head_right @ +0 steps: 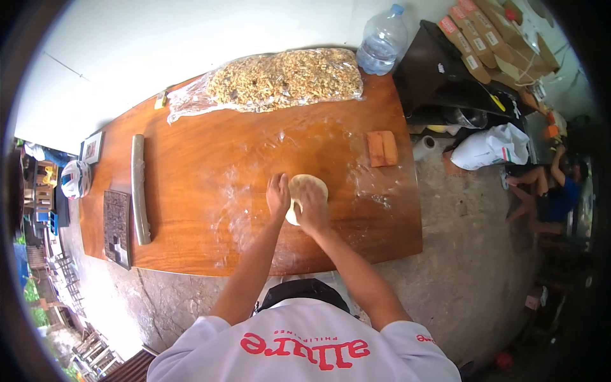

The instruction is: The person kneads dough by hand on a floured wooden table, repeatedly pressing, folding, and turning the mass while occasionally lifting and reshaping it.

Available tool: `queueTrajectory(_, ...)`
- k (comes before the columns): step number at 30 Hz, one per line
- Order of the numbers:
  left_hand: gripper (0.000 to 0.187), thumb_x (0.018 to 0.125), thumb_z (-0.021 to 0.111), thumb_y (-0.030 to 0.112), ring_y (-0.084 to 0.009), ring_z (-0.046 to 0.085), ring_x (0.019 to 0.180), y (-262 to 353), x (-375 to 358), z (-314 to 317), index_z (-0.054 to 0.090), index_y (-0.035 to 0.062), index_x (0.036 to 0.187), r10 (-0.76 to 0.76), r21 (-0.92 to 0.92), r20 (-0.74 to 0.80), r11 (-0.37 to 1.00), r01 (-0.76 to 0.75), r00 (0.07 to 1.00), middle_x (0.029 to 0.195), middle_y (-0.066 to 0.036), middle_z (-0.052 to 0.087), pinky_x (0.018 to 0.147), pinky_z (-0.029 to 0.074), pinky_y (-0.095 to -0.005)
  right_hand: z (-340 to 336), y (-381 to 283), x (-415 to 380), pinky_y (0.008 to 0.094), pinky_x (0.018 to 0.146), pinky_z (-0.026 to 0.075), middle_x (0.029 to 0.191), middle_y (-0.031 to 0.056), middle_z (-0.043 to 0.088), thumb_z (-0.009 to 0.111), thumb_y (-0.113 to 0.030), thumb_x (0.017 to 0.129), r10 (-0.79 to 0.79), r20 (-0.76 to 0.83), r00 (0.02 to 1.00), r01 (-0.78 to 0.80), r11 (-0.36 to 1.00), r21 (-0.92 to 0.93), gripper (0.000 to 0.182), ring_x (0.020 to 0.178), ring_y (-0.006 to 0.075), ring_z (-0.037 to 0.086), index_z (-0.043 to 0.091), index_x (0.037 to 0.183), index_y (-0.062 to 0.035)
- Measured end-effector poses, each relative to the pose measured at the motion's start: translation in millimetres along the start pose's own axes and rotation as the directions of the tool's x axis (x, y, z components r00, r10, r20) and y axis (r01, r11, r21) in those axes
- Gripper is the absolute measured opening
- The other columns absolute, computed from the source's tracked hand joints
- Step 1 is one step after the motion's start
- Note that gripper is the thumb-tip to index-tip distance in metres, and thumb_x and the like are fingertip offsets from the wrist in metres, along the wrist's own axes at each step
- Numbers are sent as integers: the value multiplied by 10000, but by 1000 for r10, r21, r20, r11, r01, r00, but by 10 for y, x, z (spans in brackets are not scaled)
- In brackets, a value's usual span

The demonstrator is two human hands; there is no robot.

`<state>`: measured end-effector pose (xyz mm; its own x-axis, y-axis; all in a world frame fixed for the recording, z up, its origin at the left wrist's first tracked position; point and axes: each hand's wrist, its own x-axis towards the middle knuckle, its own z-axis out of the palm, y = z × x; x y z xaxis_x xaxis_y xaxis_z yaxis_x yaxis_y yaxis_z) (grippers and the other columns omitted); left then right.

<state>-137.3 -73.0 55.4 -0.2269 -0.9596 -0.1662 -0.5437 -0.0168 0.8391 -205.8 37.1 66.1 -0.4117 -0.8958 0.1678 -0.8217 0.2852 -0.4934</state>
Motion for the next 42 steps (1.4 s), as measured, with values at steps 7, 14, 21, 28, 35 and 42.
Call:
queueTrajectory(7, 436, 867, 646, 329, -360, 680, 975, -84, 26, -67, 661, 25, 1179, 105, 34, 480, 990, -137, 871, 1052, -177, 711, 847, 525, -423, -334, -337, -717, 427, 1007, 454, 1346, 238, 538, 595, -144, 891, 72, 364, 929, -158, 964, 212, 320, 1248, 373, 525, 617, 1164, 21)
queueTrajectory(14, 299, 829, 718, 206, -256, 657, 1054, -439, -621, -541, 645, -3, 1030, 334, -228, 427, 939, -258, 840, 1206, -145, 678, 927, 493, -360, -86, -144, -91, 462, 947, 454, 1163, 207, 646, 526, -201, 944, 237, -257, 937, -163, 946, 279, 310, 1111, 375, 592, 636, 1152, 1)
queueTrajectory(21, 469, 897, 557, 216, -384, 426, 1344, -590, -1078, -575, 529, 5, 1315, 471, -185, 300, 882, -434, 829, 1469, -172, 466, 1135, 298, -459, 139, -465, -1028, 532, 1124, 286, 1422, 185, 488, 489, -251, 946, 22, -134, 991, -26, 999, -23, 484, 1341, 397, 422, 512, 1360, 0)
queueTrajectory(28, 570, 982, 366, 409, -401, 314, 1429, -660, -561, -242, 467, 87, 1442, 502, 197, 374, 779, -595, 780, 1509, -164, 417, 1181, 169, -541, 465, -105, -611, 527, 1144, 256, 1463, 170, 459, 464, -294, 937, 10, -61, 998, -18, 991, -133, 505, 1388, 388, 378, 531, 1365, -35)
queueTrajectory(35, 559, 947, 422, 355, -390, 274, 1451, -341, 405, 95, 470, 108, 1446, 437, 308, 197, 822, -478, 878, 1534, -160, 385, 1201, 166, -522, 346, 272, 559, 543, 1131, 259, 1434, 160, 469, 514, -281, 904, 24, 2, 1000, -24, 996, -90, 464, 1365, 394, 386, 549, 1344, -136)
queueTrajectory(42, 589, 1032, 323, 489, -369, 354, 1418, -177, 447, 219, 480, 95, 1441, 33, -203, 264, 979, 22, 964, 1513, -182, 411, 1156, 297, -481, 457, 654, 1676, 553, 1160, 224, 1495, 161, 415, 558, -360, 895, 58, -45, 997, -55, 996, 68, 457, 1422, 365, 317, 598, 1295, -143)
